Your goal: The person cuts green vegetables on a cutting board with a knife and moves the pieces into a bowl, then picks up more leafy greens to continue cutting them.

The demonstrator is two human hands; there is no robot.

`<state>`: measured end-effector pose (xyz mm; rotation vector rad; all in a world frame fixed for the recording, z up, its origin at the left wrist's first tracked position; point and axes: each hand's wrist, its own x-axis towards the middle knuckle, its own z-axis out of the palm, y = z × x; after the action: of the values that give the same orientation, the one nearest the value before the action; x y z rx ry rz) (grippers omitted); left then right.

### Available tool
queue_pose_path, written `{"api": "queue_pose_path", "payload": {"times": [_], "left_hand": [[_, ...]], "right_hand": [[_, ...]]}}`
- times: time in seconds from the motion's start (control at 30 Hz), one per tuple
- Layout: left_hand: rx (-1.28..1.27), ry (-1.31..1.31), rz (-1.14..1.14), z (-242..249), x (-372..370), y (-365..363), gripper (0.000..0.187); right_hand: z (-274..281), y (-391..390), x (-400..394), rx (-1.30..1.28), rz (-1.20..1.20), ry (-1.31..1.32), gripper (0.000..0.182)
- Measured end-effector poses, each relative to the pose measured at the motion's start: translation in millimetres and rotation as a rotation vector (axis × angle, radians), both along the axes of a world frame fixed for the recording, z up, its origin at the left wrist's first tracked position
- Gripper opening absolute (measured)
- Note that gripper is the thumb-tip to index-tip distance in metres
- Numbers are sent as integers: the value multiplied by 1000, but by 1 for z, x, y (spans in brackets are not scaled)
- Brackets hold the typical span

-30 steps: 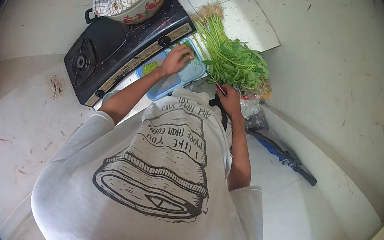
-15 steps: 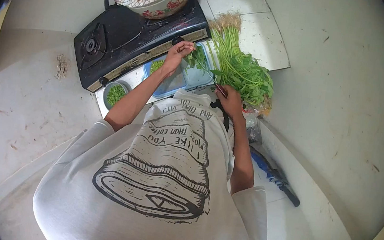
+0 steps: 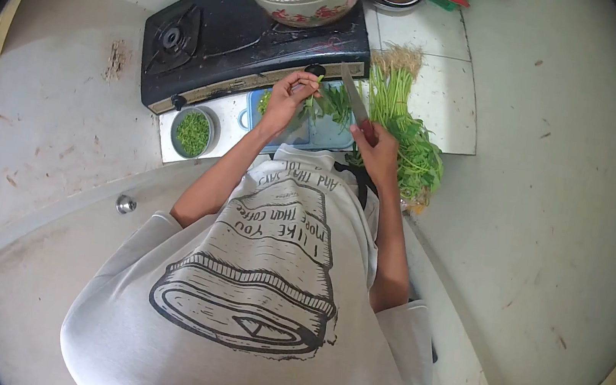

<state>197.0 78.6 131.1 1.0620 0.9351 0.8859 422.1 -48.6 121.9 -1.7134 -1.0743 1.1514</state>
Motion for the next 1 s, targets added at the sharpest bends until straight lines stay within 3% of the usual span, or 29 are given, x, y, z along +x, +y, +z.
{"api": "queue_pose_path", "payload": {"times": [0.17, 0.4, 0.6, 0.7, 0.8, 1.0], "left_hand": [[-90, -52, 56, 18, -13, -15, 17], [-69, 98, 65, 36, -48, -20, 16], [2, 76, 19, 29, -78, -24, 17], [-97, 65, -7, 39, -91, -27, 20], [-379, -159, 4, 38, -107, -24, 26], [-429, -54, -122, 32, -134, -33, 26]], "right_hand": [[50, 60, -44, 137, 16, 121, 29], [49, 98, -87, 126, 177, 120, 27], [44, 98, -111, 102, 253, 109, 25], [38, 100, -116, 93, 302, 52, 25], [37, 100, -123, 76, 318, 79, 25], [36, 96, -140, 16, 348, 96, 21]]}}
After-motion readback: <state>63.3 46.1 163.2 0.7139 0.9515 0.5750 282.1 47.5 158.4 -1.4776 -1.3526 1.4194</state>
